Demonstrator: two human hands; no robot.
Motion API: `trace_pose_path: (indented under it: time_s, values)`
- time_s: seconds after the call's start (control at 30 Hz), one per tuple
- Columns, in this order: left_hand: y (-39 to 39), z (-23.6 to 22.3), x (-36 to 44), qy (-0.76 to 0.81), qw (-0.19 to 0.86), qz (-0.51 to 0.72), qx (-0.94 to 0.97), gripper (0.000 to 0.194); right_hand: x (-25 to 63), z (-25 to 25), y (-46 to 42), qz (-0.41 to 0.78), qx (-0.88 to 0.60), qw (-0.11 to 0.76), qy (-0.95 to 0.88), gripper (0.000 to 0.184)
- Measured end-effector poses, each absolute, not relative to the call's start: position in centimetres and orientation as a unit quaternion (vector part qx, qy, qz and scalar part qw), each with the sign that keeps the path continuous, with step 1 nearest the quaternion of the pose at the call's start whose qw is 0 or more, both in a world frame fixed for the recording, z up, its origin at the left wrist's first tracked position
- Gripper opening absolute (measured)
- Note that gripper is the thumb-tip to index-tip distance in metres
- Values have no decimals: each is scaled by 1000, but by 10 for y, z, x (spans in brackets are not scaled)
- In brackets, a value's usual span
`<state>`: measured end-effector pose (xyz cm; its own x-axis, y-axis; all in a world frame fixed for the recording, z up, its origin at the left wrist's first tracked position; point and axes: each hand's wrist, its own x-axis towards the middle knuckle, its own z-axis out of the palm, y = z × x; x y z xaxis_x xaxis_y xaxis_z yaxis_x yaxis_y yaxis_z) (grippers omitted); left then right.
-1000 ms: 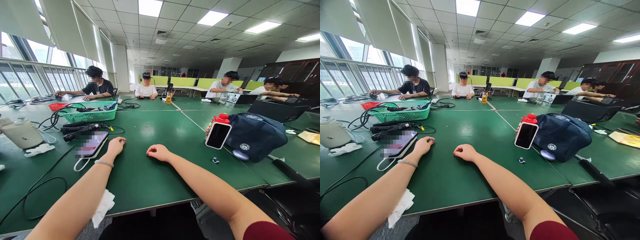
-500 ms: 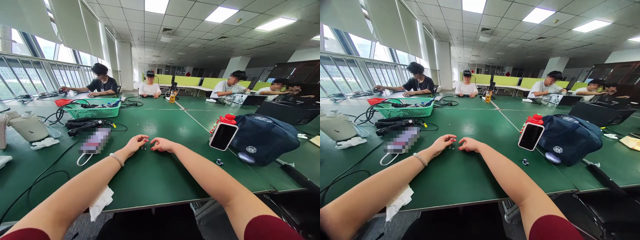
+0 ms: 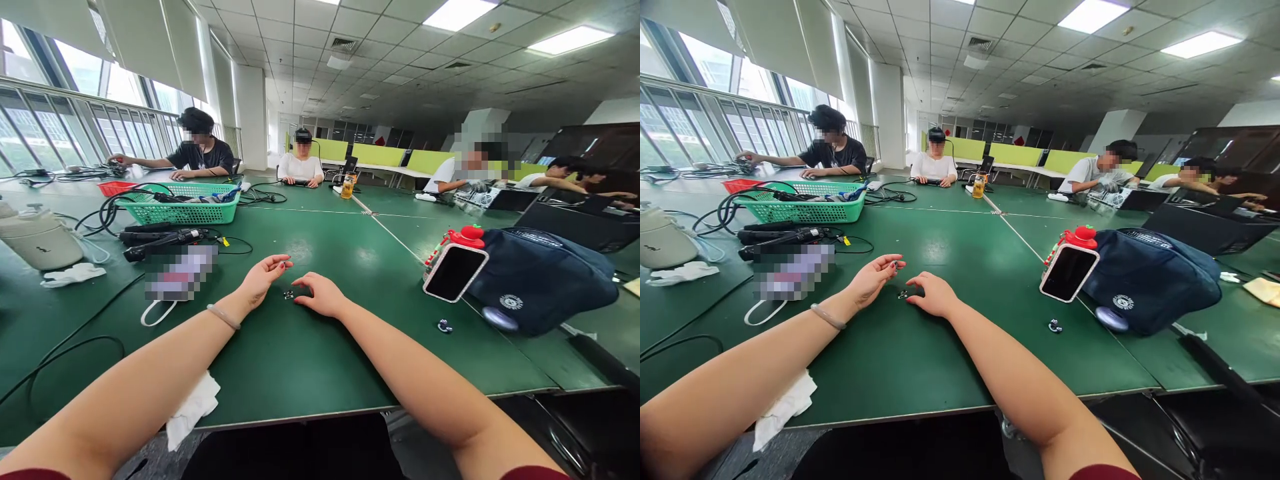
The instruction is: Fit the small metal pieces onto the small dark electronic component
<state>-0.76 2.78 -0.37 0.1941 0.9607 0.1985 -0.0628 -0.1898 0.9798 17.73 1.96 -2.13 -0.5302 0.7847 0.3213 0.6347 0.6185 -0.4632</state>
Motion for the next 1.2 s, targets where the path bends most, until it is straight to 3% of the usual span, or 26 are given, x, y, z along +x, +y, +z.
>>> trace_pose_path:
  time_s: [0.1,0.33,0.57,0.83,1.2]
  values:
    - [33,-8,-10,451,450,468,613,37,172,-22,21,97,-370,248,-890,38]
    - [27,-9,-6,547,258,334,723,25,171,-26,24,81,-358,227,-902,18]
    - [24,-16,-2,510,332,327,723,29,180,-18,20,170,-405,248,-863,8]
    - [23,-19,-1,469,384,355,712,37,181,-16,18,337,-448,370,-741,13]
    - [19,-11,-1,483,331,347,732,38,176,-14,15,295,-467,387,-738,13]
